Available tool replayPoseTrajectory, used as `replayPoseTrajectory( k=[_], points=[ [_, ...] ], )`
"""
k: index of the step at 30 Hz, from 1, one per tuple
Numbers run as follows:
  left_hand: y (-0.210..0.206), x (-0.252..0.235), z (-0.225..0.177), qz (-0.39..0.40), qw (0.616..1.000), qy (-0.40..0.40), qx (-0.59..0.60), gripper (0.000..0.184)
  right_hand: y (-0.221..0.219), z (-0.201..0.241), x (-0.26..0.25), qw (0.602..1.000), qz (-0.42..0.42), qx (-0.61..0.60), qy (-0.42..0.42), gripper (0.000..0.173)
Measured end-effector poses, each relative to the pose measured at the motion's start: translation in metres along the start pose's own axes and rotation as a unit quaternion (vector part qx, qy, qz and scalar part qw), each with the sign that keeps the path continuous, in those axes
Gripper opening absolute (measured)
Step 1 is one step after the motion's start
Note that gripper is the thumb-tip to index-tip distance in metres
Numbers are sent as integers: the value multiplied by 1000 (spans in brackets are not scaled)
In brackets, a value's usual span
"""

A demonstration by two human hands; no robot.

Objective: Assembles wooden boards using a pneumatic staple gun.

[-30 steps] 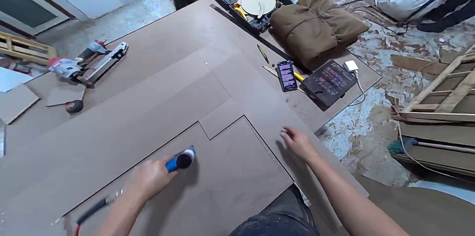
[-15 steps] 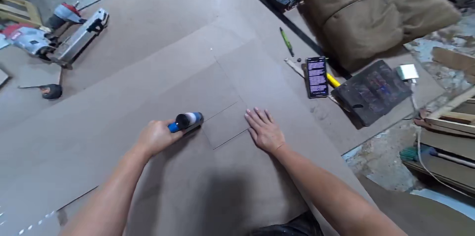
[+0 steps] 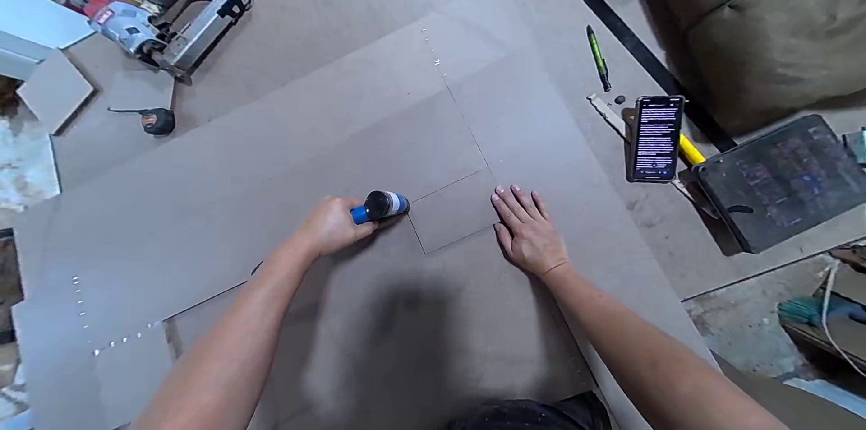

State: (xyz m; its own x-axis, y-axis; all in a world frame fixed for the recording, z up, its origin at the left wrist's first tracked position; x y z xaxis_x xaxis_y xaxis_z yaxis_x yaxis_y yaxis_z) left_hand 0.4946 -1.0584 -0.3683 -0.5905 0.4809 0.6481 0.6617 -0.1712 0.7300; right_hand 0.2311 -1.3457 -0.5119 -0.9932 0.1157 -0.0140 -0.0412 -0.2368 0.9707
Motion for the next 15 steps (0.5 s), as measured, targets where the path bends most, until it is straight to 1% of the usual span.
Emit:
replayPoseTrajectory(
  k=[6, 9, 15],
  points=[
    [-6, 1, 4, 6, 1000, 17, -21, 21, 0, 0, 0, 1000, -1, 3, -1, 58],
    [-4, 3, -7, 5, 1000, 22, -12, 16, 0, 1, 0, 1000, -2, 2, -3, 58],
    [-3, -5, -37, 6, 1000, 12, -13, 15, 0, 1, 0, 1000, 5, 1, -4, 58]
  ],
)
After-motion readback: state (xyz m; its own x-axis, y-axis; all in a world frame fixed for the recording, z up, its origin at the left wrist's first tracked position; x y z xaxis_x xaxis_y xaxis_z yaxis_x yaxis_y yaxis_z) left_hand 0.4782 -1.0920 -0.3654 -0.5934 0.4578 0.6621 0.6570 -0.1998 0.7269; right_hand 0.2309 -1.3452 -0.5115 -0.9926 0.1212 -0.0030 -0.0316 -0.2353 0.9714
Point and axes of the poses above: each hand's wrist, its own x-axis away from the middle knuckle, its own y-axis out of the back of the hand, z = x × y, the point moved 1 cm from there along -x, towards the middle knuckle, and after that the axes turned 1 degree about z, right-handed, at the moved point
